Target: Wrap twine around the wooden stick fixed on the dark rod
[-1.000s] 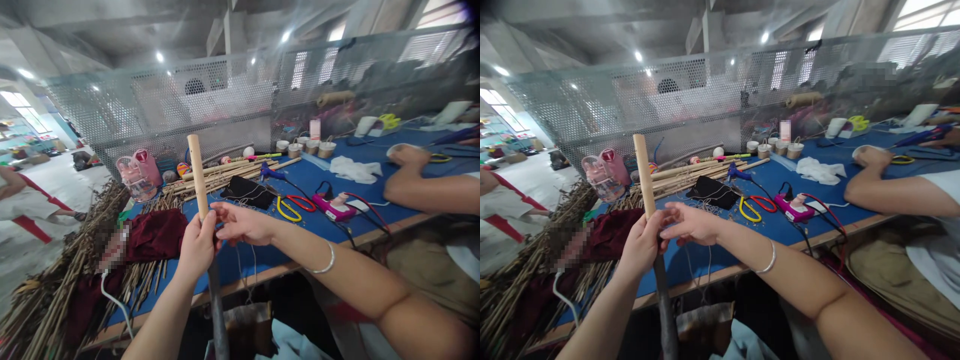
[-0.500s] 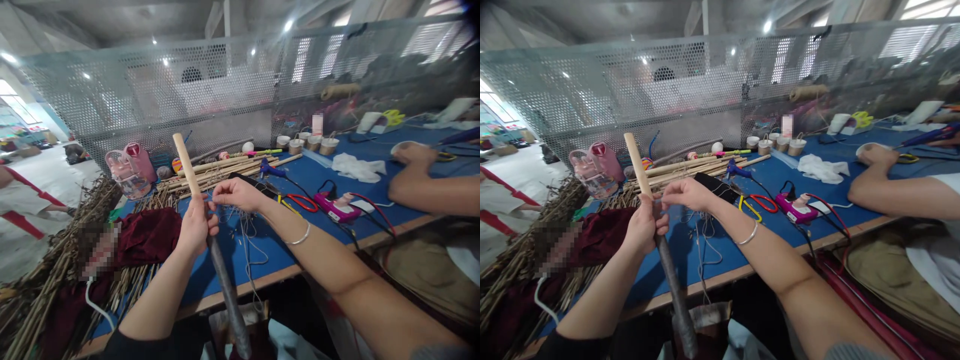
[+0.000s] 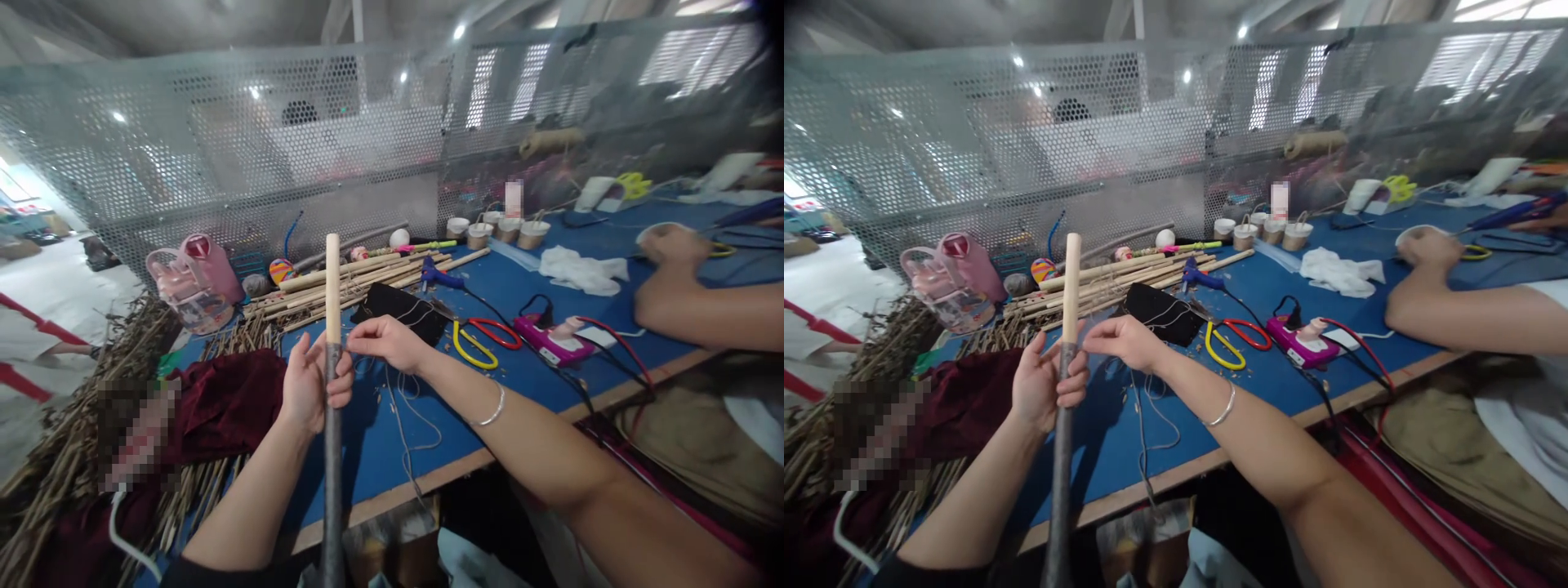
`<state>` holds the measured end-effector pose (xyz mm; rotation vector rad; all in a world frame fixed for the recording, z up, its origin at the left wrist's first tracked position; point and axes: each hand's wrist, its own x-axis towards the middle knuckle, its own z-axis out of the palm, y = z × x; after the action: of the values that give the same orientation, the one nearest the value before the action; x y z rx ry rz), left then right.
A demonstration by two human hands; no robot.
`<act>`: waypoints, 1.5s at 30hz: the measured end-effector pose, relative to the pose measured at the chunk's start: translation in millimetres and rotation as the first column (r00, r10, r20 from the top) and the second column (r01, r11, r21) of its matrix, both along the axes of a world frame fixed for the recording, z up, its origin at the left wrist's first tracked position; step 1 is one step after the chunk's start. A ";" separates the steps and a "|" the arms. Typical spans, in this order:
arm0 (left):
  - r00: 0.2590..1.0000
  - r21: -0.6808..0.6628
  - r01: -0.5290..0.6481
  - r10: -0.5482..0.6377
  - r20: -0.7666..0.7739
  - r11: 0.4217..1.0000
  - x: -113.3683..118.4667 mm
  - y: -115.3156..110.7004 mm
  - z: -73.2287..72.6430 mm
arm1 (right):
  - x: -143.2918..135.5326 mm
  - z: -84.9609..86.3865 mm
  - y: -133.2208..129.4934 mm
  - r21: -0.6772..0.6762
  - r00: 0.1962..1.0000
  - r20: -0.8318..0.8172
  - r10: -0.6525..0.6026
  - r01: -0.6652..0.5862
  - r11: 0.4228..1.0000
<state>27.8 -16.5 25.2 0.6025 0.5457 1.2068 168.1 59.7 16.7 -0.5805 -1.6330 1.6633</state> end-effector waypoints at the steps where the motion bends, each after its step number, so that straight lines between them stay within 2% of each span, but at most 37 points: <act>1: 1.000 -0.003 -0.016 0.016 0.002 1.000 -0.3 -1.2 0.1 | -0.7 -0.3 -1.0 0.008 1.000 0.002 -0.002 0.002 1.000; 11: 0.990 -0.043 -0.136 0.134 -0.047 0.990 1.5 -2.4 -3.7 | -4.8 -4.5 -4.9 -0.014 0.999 0.042 -0.015 0.016 1.000; 13: 0.988 -0.063 -0.130 0.124 -0.087 0.989 1.3 -4.7 -1.6 | -5.0 -7.3 -3.9 -0.037 0.999 0.049 -0.012 0.014 0.999; 16: 0.986 -0.147 -0.071 0.047 -0.162 0.987 0.2 -9.1 1.6 | -3.9 -11.1 -0.4 -0.075 0.998 0.063 -0.010 0.015 0.997; 18: 0.989 -0.194 -0.033 0.004 -0.147 0.980 -0.8 -10.5 2.6 | -3.4 -11.9 1.3 -0.097 0.998 0.069 -0.010 0.017 0.995; 21: 0.997 -0.211 -0.026 0.010 -0.078 0.977 -2.1 -9.7 2.5 | -5.0 -11.1 0.3 -0.134 0.998 0.060 0.011 -0.003 0.991; 24: 0.996 -0.217 -0.063 0.048 -0.073 0.974 -2.7 -9.1 2.5 | -8.9 -11.2 -2.7 -0.160 0.998 0.045 0.035 -0.028 0.987; 30: 0.998 -0.139 -0.057 0.053 -0.034 0.989 7.3 -14.9 -3.8 | -10.0 -16.6 -1.3 -0.160 0.990 -0.022 0.140 -0.141 0.977; 33: 0.998 -0.100 -0.053 0.054 0.010 0.994 15.5 -18.1 -9.5 | -7.6 -16.4 -0.2 -0.177 0.987 -0.028 0.156 -0.158 0.971; 36: 0.995 -0.082 -0.100 0.102 0.015 0.992 21.2 -19.1 -13.1 | -6.9 -16.0 0.0 -0.200 0.987 -0.035 0.158 -0.161 0.966; 39: 0.986 -0.076 -0.162 0.164 0.013 0.984 23.4 -17.9 -16.2 | -5.8 -17.5 2.7 -0.214 0.976 -0.073 0.205 -0.216 0.953; 41: 0.990 -0.076 -0.137 0.139 0.022 0.988 23.7 -17.0 -18.9 | -3.3 -19.0 5.7 -0.227 0.958 -0.085 0.274 -0.287 0.931; 45: 1.000 -0.038 -0.008 0.007 -0.019 0.999 26.4 -18.0 -24.3 | 2.8 -20.2 9.2 -0.249 0.917 -0.089 0.388 -0.398 0.883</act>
<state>54.2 -34.5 1.0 0.5804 0.5863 1.1960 170.9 68.9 -3.5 -0.3521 -1.5876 2.1996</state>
